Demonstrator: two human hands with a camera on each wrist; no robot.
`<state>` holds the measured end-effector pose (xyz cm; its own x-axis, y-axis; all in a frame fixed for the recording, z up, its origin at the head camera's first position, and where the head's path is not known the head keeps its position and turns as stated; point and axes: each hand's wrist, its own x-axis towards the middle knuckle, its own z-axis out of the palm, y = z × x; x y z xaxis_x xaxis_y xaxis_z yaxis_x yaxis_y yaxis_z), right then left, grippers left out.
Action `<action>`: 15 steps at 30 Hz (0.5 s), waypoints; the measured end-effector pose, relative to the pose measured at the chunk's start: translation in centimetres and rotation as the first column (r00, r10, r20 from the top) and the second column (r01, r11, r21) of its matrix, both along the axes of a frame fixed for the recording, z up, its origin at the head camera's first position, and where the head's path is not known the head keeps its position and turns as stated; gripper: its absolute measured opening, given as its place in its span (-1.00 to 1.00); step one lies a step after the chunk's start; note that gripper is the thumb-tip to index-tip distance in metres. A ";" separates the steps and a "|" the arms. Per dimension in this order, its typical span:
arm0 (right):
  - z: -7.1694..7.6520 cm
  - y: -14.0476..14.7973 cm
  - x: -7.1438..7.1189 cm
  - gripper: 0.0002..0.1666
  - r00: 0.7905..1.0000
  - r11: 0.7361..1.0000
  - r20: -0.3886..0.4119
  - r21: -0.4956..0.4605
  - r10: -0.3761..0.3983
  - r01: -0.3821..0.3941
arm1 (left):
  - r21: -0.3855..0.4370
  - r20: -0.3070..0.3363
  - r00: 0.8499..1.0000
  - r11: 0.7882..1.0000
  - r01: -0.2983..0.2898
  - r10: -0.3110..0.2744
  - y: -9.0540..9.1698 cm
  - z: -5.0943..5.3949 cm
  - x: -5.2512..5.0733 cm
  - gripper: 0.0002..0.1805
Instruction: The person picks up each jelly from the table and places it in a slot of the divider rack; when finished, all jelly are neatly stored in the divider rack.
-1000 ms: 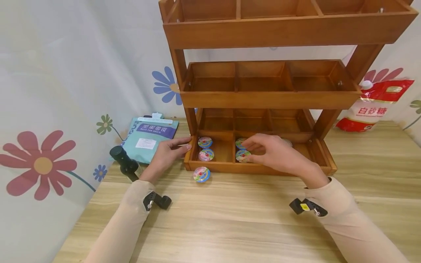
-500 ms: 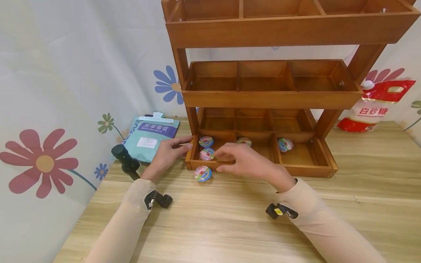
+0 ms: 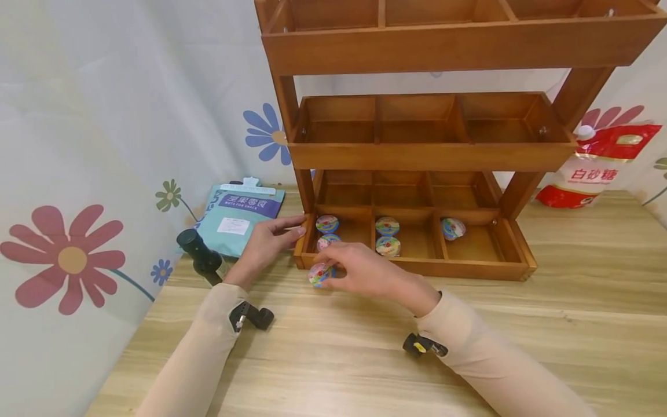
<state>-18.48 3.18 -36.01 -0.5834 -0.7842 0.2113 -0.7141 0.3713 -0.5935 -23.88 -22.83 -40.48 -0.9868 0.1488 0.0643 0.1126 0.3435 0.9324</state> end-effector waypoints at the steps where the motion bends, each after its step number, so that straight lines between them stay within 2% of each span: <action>1: -0.1 -0.1 0.1 -0.56 1.000 1.000 -0.010 0.011 -0.008 0.008 | 0.003 -0.002 1.000 1.000 0.001 -0.001 0.1 0.0 0.0 -0.55; 7: -0.6 -0.2 0.5 -0.55 0.998 0.996 -0.045 0.069 -0.051 0.054 | 0.007 -0.005 1.000 1.000 0.009 -0.009 0.3 -0.1 0.0 -0.56; 15: -0.9 -0.3 0.6 -0.58 0.998 0.997 -0.039 0.051 -0.049 0.051 | 0.005 0.005 1.000 1.000 -0.011 0.011 0.1 -0.2 0.0 -0.55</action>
<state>-17.93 2.88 -36.88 -0.6146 -0.7647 0.1936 -0.7154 0.4370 -0.5452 -23.91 -22.70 -40.66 -0.9886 0.1380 0.0600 0.1042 0.3395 0.9348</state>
